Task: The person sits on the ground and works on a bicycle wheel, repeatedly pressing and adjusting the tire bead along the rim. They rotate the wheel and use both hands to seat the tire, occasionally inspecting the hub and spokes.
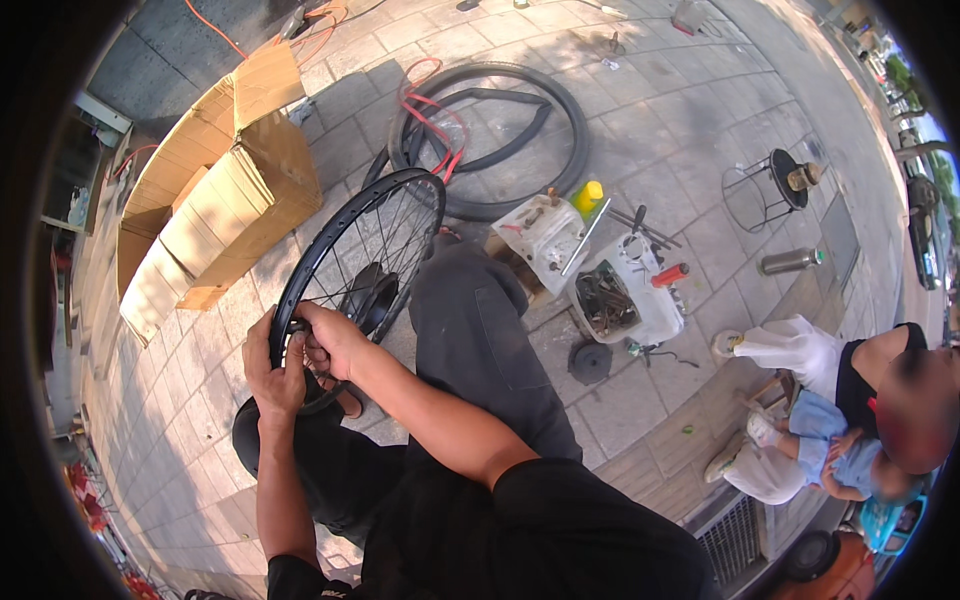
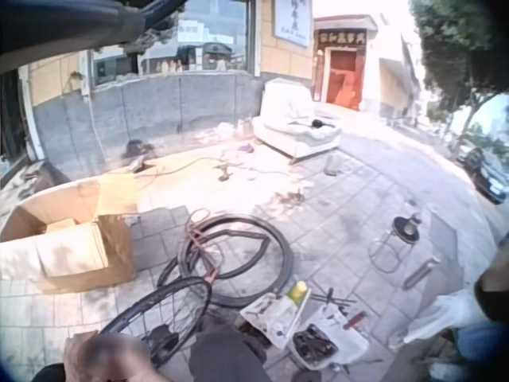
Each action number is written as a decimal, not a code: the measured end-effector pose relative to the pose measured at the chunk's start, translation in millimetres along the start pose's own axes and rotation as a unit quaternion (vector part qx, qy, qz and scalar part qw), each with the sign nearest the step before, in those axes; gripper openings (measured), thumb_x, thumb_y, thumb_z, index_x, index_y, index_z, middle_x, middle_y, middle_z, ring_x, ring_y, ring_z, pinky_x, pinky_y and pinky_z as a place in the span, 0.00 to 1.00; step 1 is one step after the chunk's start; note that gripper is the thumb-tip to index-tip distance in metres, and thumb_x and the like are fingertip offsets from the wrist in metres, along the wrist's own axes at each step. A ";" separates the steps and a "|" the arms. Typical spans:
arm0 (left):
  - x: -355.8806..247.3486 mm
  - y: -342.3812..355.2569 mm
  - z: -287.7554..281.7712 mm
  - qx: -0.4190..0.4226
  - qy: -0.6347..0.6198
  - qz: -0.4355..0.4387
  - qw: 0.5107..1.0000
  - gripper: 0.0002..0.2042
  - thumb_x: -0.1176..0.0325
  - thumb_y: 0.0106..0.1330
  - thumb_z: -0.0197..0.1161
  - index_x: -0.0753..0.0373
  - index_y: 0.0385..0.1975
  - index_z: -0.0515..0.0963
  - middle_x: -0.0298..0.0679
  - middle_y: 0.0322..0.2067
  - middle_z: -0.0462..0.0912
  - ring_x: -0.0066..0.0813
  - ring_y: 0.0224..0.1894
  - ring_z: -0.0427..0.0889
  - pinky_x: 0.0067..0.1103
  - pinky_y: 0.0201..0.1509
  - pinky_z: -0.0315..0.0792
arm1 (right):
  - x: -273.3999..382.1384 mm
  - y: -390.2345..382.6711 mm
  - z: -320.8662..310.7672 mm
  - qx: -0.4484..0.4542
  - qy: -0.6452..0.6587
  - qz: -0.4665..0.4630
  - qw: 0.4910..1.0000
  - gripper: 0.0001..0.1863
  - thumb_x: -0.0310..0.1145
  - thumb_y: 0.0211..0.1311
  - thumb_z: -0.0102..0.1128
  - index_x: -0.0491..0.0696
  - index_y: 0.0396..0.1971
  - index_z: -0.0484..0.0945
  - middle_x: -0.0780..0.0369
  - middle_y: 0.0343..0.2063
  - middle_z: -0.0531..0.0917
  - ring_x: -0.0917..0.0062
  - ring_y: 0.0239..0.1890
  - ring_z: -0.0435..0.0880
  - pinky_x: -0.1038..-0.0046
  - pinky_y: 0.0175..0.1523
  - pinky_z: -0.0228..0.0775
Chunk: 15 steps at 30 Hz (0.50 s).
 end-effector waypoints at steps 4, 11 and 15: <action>2.2 0.9 -1.2 -0.016 0.063 0.001 0.998 0.19 0.66 0.67 0.73 0.64 0.55 0.81 0.41 0.41 0.85 0.39 0.44 0.82 0.31 0.56 0.68 | -3.3 -10.2 0.8 0.013 0.013 -0.046 0.999 0.21 0.54 0.76 0.56 0.54 0.27 0.79 0.70 0.13 0.71 0.83 0.11 0.65 0.76 0.16 0.53; 2.4 3.9 1.9 -0.060 0.113 0.030 0.991 0.18 0.66 0.63 0.75 0.61 0.52 0.83 0.37 0.29 0.80 0.36 0.30 0.77 0.31 0.46 0.62 | -10.3 -4.7 -10.8 0.103 0.010 -0.081 0.991 0.26 0.62 0.75 0.58 0.53 0.31 0.81 0.67 0.15 0.76 0.80 0.12 0.71 0.74 0.15 0.62; 7.8 2.3 1.6 -0.062 0.112 0.032 0.991 0.18 0.67 0.63 0.74 0.61 0.53 0.83 0.37 0.30 0.80 0.36 0.31 0.78 0.31 0.48 0.63 | -14.2 -5.2 -2.1 0.075 0.032 -0.071 0.994 0.26 0.60 0.75 0.59 0.52 0.30 0.81 0.68 0.14 0.75 0.80 0.11 0.70 0.76 0.14 0.59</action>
Point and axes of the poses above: each hand's wrist, its own y-axis towards the middle knuckle, its own z-axis out of the palm, x = y × z, the point moved 5 cm from there along y, towards the middle knuckle
